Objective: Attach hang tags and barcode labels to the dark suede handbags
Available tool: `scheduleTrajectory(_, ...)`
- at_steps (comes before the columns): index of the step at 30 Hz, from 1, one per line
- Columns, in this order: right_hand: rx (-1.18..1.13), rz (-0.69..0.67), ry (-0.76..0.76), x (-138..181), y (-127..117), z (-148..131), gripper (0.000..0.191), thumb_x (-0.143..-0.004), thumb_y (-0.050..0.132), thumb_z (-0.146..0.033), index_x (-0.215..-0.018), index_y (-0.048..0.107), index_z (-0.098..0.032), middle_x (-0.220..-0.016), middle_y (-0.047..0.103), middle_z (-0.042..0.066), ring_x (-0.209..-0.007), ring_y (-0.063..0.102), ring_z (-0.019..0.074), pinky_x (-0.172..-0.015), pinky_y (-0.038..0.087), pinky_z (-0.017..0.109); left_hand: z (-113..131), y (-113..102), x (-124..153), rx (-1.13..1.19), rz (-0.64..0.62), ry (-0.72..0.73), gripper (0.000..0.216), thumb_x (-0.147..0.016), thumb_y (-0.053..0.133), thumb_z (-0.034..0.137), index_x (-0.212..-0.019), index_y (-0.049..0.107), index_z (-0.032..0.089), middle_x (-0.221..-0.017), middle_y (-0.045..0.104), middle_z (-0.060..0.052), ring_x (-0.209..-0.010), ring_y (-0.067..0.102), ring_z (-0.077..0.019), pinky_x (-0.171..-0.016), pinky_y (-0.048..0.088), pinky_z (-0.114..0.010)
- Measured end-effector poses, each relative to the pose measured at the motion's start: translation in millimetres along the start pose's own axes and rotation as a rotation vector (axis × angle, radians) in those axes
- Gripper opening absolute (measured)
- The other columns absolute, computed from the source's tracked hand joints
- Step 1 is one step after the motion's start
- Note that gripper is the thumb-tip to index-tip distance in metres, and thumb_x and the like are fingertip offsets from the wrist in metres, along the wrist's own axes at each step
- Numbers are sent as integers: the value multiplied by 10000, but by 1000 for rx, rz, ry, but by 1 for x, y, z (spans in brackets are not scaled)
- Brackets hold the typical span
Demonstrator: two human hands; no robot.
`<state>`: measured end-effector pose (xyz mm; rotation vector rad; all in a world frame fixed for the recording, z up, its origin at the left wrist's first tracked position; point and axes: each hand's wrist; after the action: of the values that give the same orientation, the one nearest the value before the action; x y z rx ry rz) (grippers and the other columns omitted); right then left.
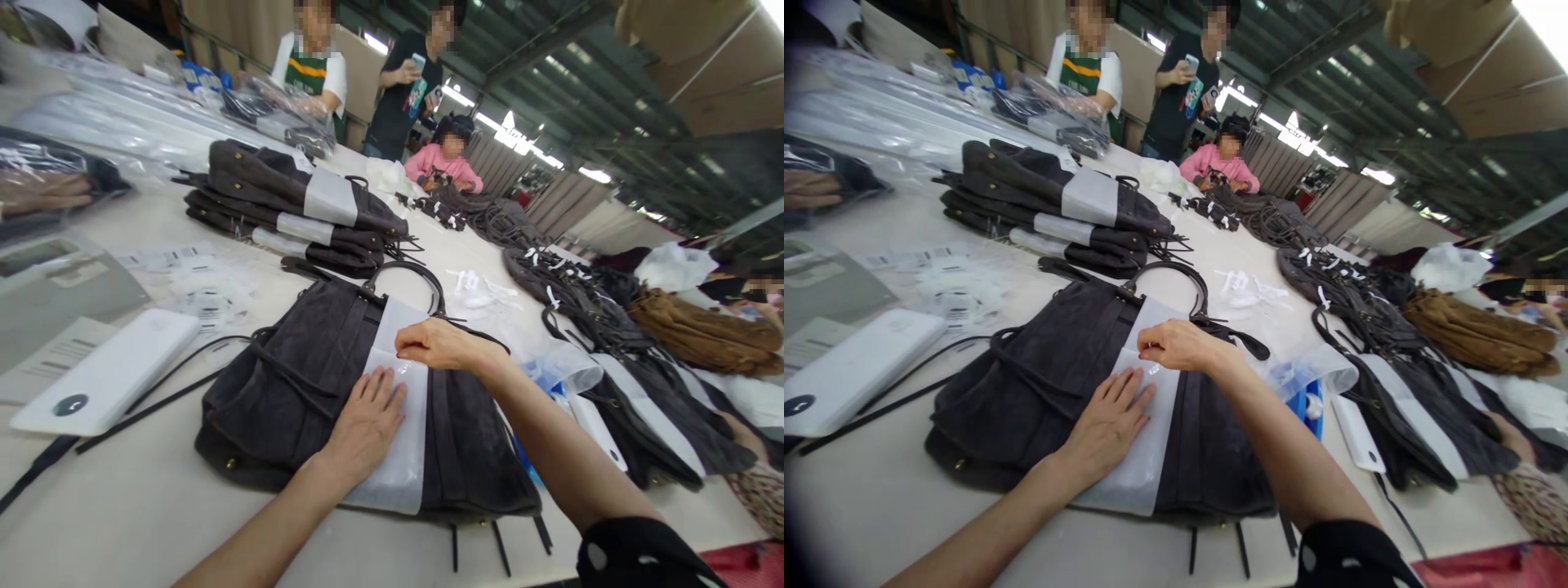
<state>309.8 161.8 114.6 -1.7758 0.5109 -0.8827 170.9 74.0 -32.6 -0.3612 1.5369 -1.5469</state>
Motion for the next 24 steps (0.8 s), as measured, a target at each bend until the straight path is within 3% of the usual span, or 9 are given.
scheduleTrajectory(4,61,-92,50,-29,13,11,135,-835,517,-210,-834,651,-195,-784,663,11,-738,585,141,-604,330,215,-1,0,0,4,7,-3,403,-898,359,356,-1269,429,215,-1344,440,-116,-1267,366,-274,-1036,308,-426)
scheduleTrajectory(11,144,-65,85,-60,43,31,123,-786,589,-314,-810,655,-212,-789,676,17,-776,607,177,-578,329,235,-1,1,-1,4,16,5,410,-896,363,351,-1273,430,206,-1341,444,-124,-1266,370,-286,-1022,327,-430)
scheduleTrajectory(17,39,36,352,-68,56,63,428,-627,746,-461,-898,596,-165,-776,655,26,-713,584,167,-547,331,223,-2,3,0,2,10,10,410,-895,370,339,-1276,428,200,-1344,440,-141,-1261,381,-278,-1013,341,-432)
scheduleTrajectory(21,-28,115,456,-58,58,67,297,-688,725,-378,-860,593,-175,-789,650,16,-737,582,157,-578,349,216,-2,2,1,11,17,8,407,-892,378,344,-1272,433,207,-1344,441,-136,-1259,383,-273,-1007,349,-432)
scheduleTrajectory(24,-6,256,508,-39,60,39,179,-830,565,-247,-990,559,-168,-963,637,62,-878,572,171,-690,364,237,-2,-1,1,16,34,13,401,-889,386,338,-1264,440,209,-1343,440,-136,-1260,378,-279,-1004,351,-440)
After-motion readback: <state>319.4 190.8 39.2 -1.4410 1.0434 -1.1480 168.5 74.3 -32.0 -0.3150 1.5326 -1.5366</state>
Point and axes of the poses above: each hand's wrist, its own x-axis away from the middle knuckle, its own y-axis out of the palm, z = x × y
